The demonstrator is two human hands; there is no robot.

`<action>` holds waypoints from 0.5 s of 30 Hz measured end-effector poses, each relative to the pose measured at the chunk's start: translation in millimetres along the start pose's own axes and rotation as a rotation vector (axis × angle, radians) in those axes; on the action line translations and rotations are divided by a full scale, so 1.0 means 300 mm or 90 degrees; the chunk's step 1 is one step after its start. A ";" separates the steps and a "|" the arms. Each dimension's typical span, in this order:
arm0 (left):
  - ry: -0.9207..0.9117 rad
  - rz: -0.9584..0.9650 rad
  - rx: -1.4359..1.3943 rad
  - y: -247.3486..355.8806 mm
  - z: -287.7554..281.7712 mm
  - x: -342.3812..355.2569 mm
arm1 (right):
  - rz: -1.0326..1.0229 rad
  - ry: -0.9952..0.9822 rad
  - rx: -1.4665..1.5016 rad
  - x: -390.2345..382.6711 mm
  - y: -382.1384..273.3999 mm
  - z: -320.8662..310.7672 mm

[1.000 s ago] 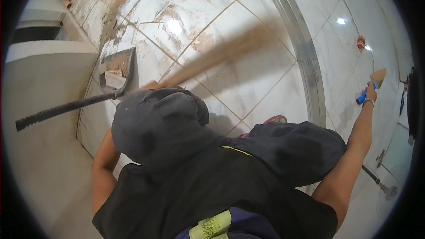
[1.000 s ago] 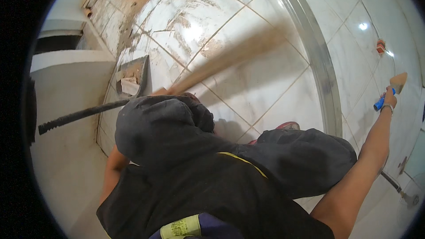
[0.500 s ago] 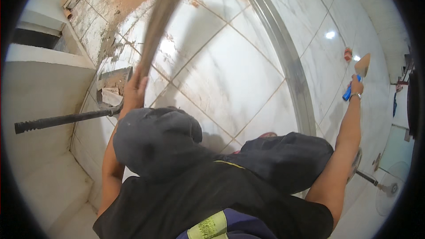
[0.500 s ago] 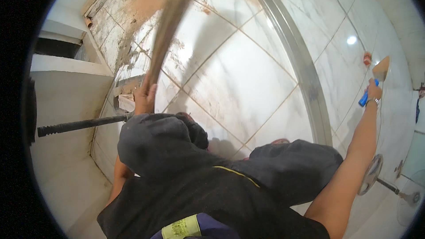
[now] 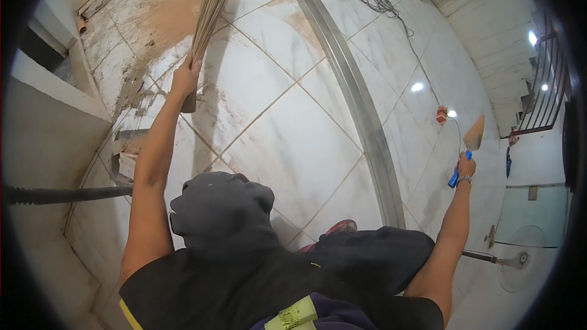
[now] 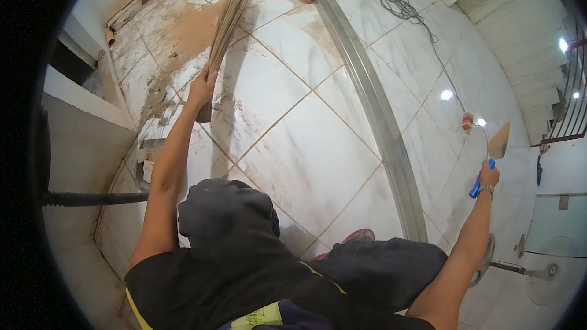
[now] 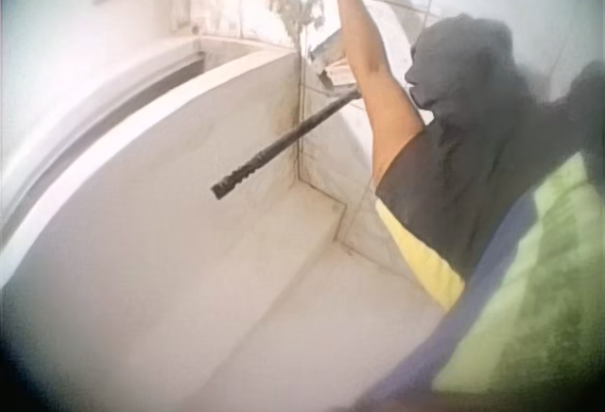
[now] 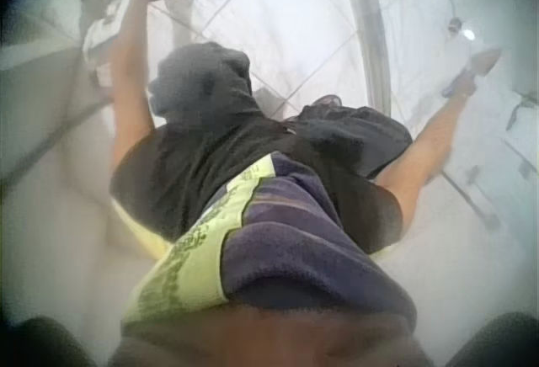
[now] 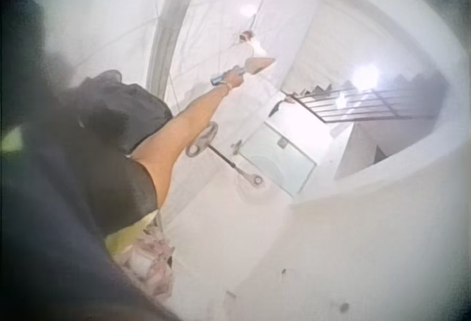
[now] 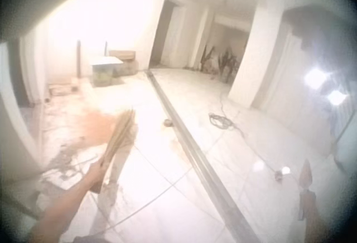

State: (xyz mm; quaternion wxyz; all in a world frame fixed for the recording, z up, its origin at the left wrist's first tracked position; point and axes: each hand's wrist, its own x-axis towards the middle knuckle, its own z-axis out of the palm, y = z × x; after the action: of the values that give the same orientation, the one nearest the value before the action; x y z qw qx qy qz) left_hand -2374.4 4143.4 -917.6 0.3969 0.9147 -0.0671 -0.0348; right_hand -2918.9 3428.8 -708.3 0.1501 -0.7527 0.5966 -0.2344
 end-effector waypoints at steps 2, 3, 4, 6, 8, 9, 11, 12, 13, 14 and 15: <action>-0.049 -0.016 -0.092 0.146 0.000 -0.095 | 0.005 0.035 -0.041 -0.022 0.072 -0.105; -0.047 0.046 -0.106 0.120 0.032 -0.145 | -0.005 0.046 -0.069 -0.022 0.066 -0.110; -0.095 0.085 -0.166 0.148 0.077 -0.206 | -0.007 0.051 -0.070 -0.027 0.080 -0.128; -0.246 0.094 -0.127 0.180 0.197 -0.275 | 0.041 0.044 -0.074 -0.030 0.073 -0.159; -0.295 0.123 -0.017 0.108 0.313 -0.236 | 0.023 0.027 -0.072 -0.058 -0.004 -0.106; -0.272 0.137 0.010 0.038 0.365 -0.205 | 0.008 0.014 -0.072 -0.070 -0.051 -0.082; -0.278 0.084 0.054 0.097 0.360 -0.117 | -0.005 0.031 -0.077 -0.096 -0.062 -0.161; -0.230 0.104 0.043 0.015 0.347 -0.075 | -0.038 0.011 -0.064 -0.106 -0.102 -0.146; -0.231 0.104 0.042 0.003 0.343 -0.051 | -0.038 0.012 -0.065 -0.113 -0.126 -0.146; -0.168 0.087 -0.065 -0.014 0.334 -0.035 | -0.059 0.017 -0.055 -0.118 -0.153 -0.141; -0.106 0.067 -0.173 -0.023 0.331 -0.038 | -0.080 0.022 -0.047 -0.119 -0.175 -0.142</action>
State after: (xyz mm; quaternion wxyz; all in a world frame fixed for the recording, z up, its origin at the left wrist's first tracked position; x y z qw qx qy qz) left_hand -2396.5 4078.2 -990.3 0.5112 0.8420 -0.1421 -0.0980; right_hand -2904.4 3478.6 -652.1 0.0969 -0.7897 0.5587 -0.2341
